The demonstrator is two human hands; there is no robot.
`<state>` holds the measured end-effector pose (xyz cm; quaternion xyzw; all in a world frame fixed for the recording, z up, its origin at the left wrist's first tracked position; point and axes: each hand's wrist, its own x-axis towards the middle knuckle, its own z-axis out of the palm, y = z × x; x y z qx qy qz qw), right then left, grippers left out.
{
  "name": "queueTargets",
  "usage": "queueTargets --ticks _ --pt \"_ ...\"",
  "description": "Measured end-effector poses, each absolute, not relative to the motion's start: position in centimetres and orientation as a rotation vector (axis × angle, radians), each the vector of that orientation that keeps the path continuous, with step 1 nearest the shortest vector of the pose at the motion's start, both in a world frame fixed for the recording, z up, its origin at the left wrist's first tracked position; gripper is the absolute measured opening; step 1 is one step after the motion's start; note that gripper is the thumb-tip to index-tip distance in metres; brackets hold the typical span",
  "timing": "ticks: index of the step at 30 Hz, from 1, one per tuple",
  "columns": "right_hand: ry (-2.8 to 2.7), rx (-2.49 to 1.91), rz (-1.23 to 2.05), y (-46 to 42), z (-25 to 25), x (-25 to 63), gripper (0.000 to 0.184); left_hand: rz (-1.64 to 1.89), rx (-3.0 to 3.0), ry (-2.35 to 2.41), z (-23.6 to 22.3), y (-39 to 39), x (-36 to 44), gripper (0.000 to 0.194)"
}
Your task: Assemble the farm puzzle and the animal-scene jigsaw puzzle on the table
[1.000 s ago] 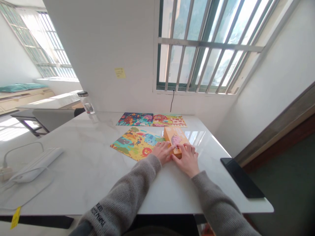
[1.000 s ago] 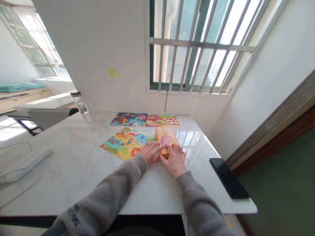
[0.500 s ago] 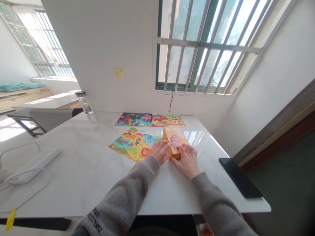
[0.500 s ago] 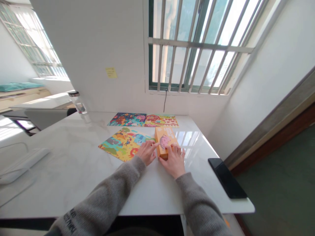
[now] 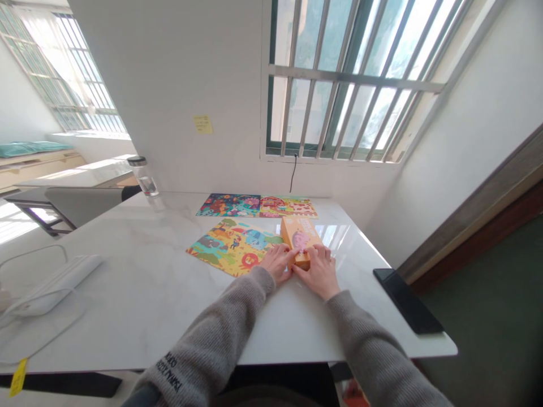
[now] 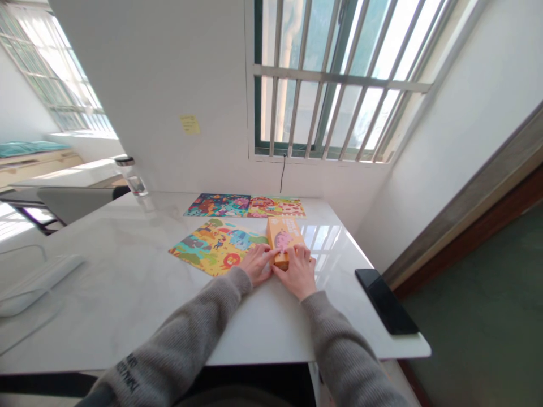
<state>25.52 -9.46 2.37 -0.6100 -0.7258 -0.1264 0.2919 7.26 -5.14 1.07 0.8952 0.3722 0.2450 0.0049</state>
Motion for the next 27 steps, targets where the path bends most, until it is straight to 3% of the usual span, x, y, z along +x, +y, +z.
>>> queueTargets --ticks 6,15,20,24,27 --pt "-1.913 -1.654 -0.337 -9.5 2.5 25.3 0.044 0.828 2.735 1.292 1.9 -5.0 7.4 0.056" --pt "-1.822 -1.699 -0.419 -9.5 3.7 24.0 0.030 1.446 2.052 1.333 1.7 -3.8 7.5 0.018" --pt "-1.671 -1.604 -0.305 -8.6 4.7 24.6 0.018 1.414 2.231 0.974 1.5 -4.9 8.9 0.032" --pt "-1.291 -1.599 0.016 -7.0 4.7 28.2 0.028 1.094 2.560 0.849 0.9 -5.5 8.8 0.025" --pt "-0.965 -1.688 0.153 -6.5 4.4 32.3 0.034 1.064 2.565 0.904 0.2 -5.3 8.5 0.017"
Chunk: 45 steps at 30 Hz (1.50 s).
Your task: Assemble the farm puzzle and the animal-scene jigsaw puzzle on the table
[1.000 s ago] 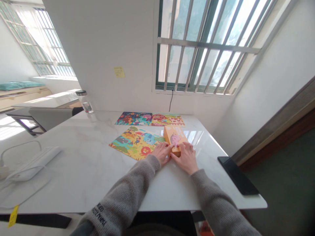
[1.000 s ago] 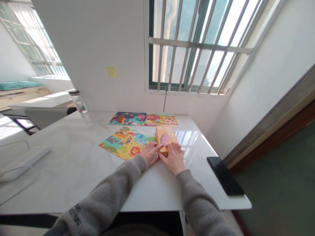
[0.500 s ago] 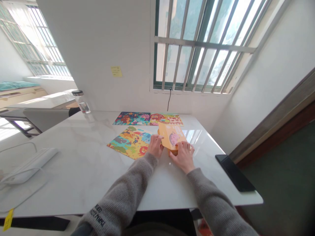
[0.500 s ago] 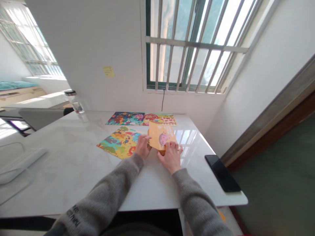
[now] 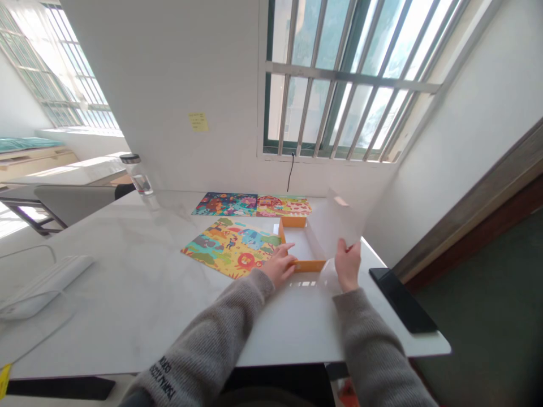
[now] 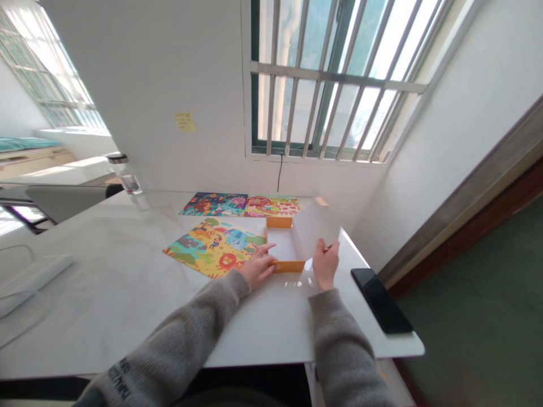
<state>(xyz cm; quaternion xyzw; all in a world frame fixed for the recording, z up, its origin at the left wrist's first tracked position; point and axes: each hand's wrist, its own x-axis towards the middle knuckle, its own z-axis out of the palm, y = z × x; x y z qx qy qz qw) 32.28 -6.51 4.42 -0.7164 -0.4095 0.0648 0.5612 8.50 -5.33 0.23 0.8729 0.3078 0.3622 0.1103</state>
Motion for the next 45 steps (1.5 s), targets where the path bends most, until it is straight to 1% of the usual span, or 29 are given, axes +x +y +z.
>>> queueTargets --ticks 1,2,4,5,6,7,9,11,17,19,21,23,27,29,31,35,39,45 --pt "-0.927 -1.656 0.116 -6.7 4.3 33.4 0.040 1.085 2.550 0.931 0.1 -5.2 8.4 0.016" --pt "-0.941 -1.612 0.025 -7.1 4.3 34.1 0.050 1.110 2.539 0.965 0.0 -5.1 8.4 0.014" --pt "-1.039 -1.598 -0.298 -8.3 4.3 34.3 0.070 1.157 2.522 1.054 0.0 -5.1 8.5 0.012" --pt "-1.078 -1.607 -0.457 -9.0 4.3 33.8 0.073 1.172 2.504 1.091 0.0 -5.1 8.5 0.011" --pt "-1.142 -1.598 -0.558 -9.8 4.3 32.8 0.068 1.178 2.475 1.113 0.1 -5.1 8.6 0.009" --pt "-1.266 -1.563 -0.605 -10.4 4.3 31.7 0.059 1.174 2.440 1.114 0.1 -5.1 8.6 0.009" --pt "-1.644 -1.500 -0.578 -11.3 4.0 29.5 0.042 1.157 2.381 1.073 0.1 -5.1 8.6 0.009" --pt "-1.848 -1.505 -0.549 -11.5 3.5 28.1 0.032 1.146 2.368 1.029 0.0 -5.0 8.5 0.011" --pt "-1.969 -1.610 -0.452 -10.7 2.2 28.5 0.026 1.105 2.414 0.972 -0.5 -4.6 8.2 0.015" --pt "-2.011 -1.595 -0.415 -10.5 2.1 28.8 0.020 1.098 2.434 0.955 -0.3 -4.5 8.0 0.025" --pt "-2.047 -1.581 -0.397 -10.2 2.0 29.1 0.018 1.071 2.471 0.968 0.1 -4.5 7.2 0.043" --pt "-2.058 -1.586 -0.387 -9.8 1.9 29.8 0.017 0.989 2.509 1.079 0.6 -4.7 5.6 0.058" --pt "-2.053 -1.623 -0.329 -8.7 1.5 32.1 0.018 0.611 2.477 1.502 1.1 -6.2 1.4 0.055" --pt "-2.062 -1.645 -0.315 -8.3 1.4 32.9 0.023 0.452 2.466 1.604 1.2 -7.3 -0.2 0.062" --pt "-2.074 -1.648 -0.320 -8.3 1.4 33.0 0.025 0.373 2.469 1.641 1.2 -8.4 -0.9 0.067" --pt "-2.155 -1.493 -0.376 -9.2 1.8 30.9 0.028 0.296 2.465 1.686 1.3 -9.3 -0.5 0.068" --pt "-2.306 -1.305 -0.363 -10.0 1.8 28.4 0.044 0.313 2.466 1.691 1.0 -9.0 0.0 0.062" --pt "-2.253 -1.373 -0.348 -8.9 1.3 29.5 0.044 0.428 2.500 1.607 0.7 -9.2 -0.8 0.057"
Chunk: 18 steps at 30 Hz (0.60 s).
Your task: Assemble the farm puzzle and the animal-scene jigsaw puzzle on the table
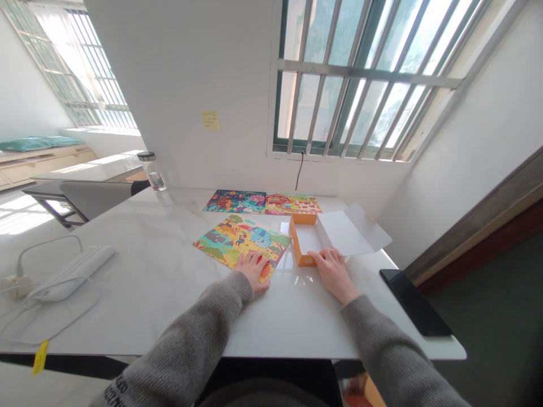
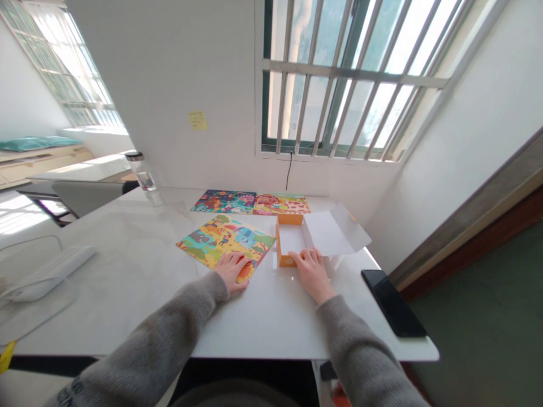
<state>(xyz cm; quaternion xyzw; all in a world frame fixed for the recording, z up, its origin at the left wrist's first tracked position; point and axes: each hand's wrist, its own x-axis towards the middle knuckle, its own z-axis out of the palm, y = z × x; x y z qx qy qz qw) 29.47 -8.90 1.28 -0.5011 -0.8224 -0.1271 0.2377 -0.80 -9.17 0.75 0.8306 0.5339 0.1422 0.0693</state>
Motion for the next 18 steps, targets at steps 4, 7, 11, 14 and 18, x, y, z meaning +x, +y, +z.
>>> queueTargets --ticks 4,7,11,14,18 --pt "-2.164 -1.310 -0.327 -9.2 1.8 29.9 0.041 0.430 2.553 1.538 0.7 -10.5 -2.7 0.060" --pt "-2.117 -1.151 -0.232 -10.6 2.3 28.1 0.041 0.406 2.584 1.461 0.9 -12.1 -4.8 0.065" --pt "-2.331 -0.893 0.047 -12.4 2.3 23.9 0.041 0.356 2.579 1.426 1.5 -14.9 -7.6 0.069" --pt "-2.379 -0.942 0.091 -12.6 2.0 21.2 0.037 0.301 2.557 1.477 1.8 -16.5 -9.3 0.071" --pt "-2.461 -0.999 0.087 -12.4 1.7 19.4 0.035 0.260 2.539 1.549 1.8 -17.5 -10.8 0.073"
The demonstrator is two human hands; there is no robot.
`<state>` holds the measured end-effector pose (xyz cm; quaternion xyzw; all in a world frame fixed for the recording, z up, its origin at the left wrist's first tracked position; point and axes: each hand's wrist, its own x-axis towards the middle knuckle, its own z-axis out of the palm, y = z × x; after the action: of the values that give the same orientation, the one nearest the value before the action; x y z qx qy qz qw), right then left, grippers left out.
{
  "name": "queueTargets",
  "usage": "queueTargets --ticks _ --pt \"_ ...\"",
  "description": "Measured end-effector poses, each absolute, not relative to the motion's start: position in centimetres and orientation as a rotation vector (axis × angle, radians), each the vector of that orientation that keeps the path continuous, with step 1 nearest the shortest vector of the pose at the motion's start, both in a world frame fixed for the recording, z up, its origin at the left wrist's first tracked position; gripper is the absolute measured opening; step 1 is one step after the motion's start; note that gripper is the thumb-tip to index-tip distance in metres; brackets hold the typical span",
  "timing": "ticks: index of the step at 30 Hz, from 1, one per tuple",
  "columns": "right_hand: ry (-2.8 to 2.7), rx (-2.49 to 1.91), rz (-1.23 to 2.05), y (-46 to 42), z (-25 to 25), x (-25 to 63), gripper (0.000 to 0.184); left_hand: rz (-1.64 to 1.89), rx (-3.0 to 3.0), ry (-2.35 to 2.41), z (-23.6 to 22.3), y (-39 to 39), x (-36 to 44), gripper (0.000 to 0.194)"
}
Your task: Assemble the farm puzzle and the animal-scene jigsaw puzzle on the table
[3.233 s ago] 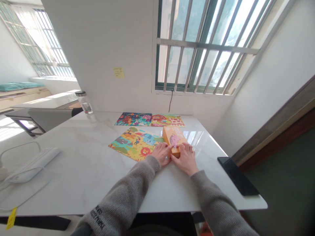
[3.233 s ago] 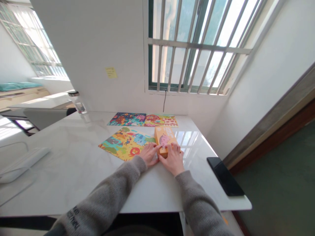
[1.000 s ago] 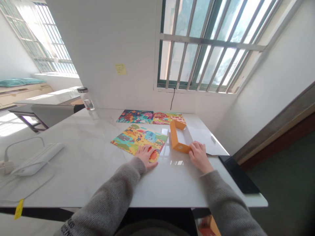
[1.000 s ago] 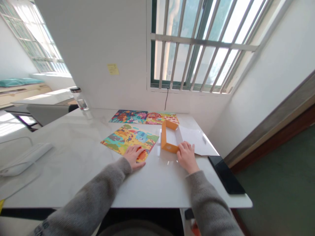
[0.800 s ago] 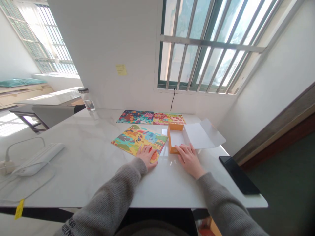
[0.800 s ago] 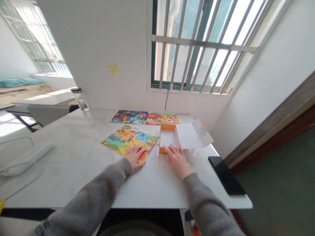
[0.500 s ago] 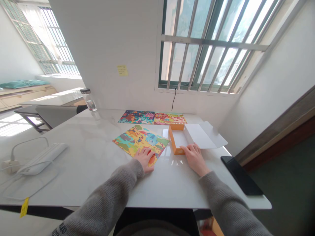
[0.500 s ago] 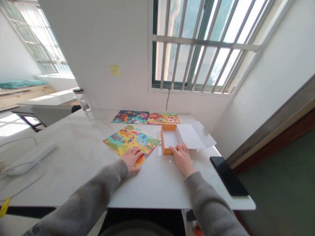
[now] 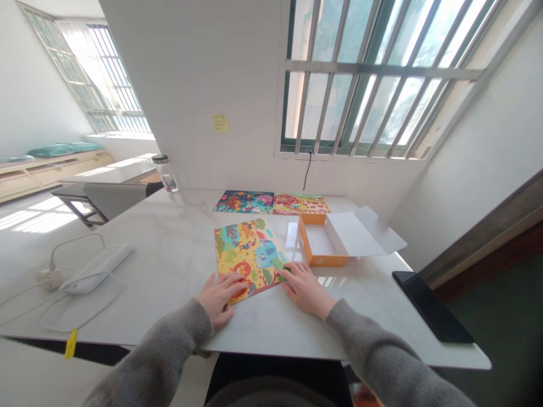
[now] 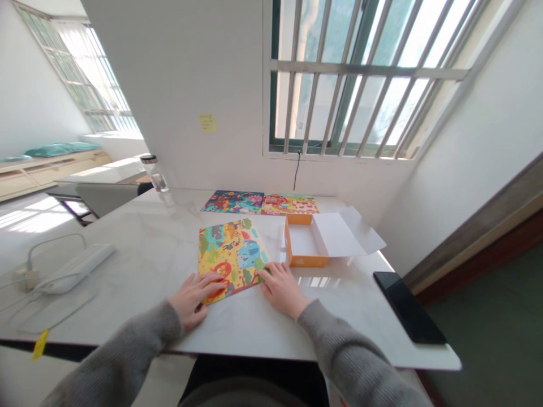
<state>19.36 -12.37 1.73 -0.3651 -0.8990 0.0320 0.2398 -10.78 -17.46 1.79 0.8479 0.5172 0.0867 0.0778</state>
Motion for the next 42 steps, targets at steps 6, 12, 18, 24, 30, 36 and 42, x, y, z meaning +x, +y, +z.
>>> queueTargets --ticks 6,12,18,24,30,36,42 --pt "-2.461 -0.999 0.175 -14.5 2.2 19.8 0.030 0.311 2.621 1.270 2.0 -16.6 -11.3 0.069" --pt "-2.194 -0.997 0.495 -14.6 2.2 22.4 0.030 0.399 2.581 1.233 2.1 -14.0 -9.8 0.044" --pt "-1.990 -1.062 0.644 -13.2 1.4 23.3 0.028 0.474 2.678 1.302 1.9 -11.4 -3.3 0.044" --pt "-1.815 -1.066 0.761 -12.5 1.0 23.2 0.030 0.515 2.765 1.161 1.7 -9.5 3.5 0.038" --pt "-1.914 -1.066 0.586 -12.7 1.3 23.2 0.033 0.612 2.755 1.114 1.4 -9.5 4.0 0.012" --pt "-2.083 -1.062 0.488 -11.6 1.5 22.2 0.023 0.796 2.366 1.171 0.9 -8.0 1.9 0.023" --pt "-1.885 -1.185 0.601 -9.8 1.6 21.3 0.023 0.943 1.921 1.140 0.6 -6.8 0.9 0.042"
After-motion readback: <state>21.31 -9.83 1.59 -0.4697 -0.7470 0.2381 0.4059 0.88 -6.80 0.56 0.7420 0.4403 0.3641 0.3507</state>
